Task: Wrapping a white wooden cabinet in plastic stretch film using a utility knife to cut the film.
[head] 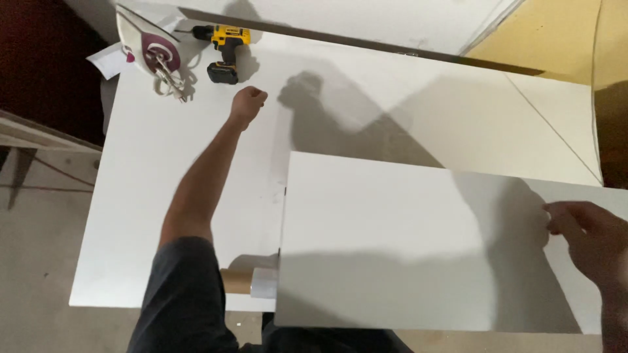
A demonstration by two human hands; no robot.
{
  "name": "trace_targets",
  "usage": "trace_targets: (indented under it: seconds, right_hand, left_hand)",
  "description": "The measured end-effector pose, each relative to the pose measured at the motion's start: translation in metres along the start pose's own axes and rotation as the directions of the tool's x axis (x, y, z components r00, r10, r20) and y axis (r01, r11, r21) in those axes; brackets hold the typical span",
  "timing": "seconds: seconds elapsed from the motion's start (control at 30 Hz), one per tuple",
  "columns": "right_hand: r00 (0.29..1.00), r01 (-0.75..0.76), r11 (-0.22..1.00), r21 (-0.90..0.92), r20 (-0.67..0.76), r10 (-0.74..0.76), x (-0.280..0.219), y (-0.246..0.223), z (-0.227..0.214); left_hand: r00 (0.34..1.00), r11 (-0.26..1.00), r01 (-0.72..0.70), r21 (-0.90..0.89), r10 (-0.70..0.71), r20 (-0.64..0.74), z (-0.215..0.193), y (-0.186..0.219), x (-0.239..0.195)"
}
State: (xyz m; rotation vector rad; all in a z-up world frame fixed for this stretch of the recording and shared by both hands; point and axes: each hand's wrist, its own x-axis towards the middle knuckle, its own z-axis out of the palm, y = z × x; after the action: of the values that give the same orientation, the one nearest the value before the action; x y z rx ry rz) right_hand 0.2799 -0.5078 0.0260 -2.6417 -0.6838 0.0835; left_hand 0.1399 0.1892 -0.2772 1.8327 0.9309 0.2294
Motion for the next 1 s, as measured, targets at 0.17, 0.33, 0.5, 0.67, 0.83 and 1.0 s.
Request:
trace_targets:
  seconds: [0.17,0.33,0.5,0.67,0.83,1.0]
  right_hand:
    - [0.994,-0.035,0.962,-0.271,-0.111,0.005,0.016,-0.037,0.033]
    - [0.978,-0.171,0.949,-0.264,-0.164,0.131,0.010,-0.067,0.031]
    - [0.975,-0.095,0.977,-0.191,-0.216,0.053,0.003,-0.054,0.038]
    - [0.982,0.004,0.990,-0.139,-0.188,-0.030,-0.001,-0.072,0.036]
    - [0.982,-0.041,0.993,-0.107,-0.187,0.020,-0.002,-0.084,0.035]
    - [0.982,-0.060,0.993,-0.106,-0.186,0.040,-0.003,-0.073,0.036]
  left_hand:
    - [0.948,0.906,-0.304,0.293,0.317,0.004,0.075,-0.046,0.134]
    - [0.986,0.955,-0.164,0.246,0.157,0.050,0.102,-0.012,0.165]
    - [0.930,0.811,-0.341,0.475,0.364,0.047,0.137,-0.023,0.213]
    - [0.891,0.761,-0.343,0.550,0.450,-0.066,0.159,-0.037,0.230]
    - [0.965,0.535,-0.189,0.823,0.255,0.056,0.145,-0.007,0.230]
    - [0.827,0.588,-0.538,0.603,0.508,0.242,0.153,-0.041,0.286]
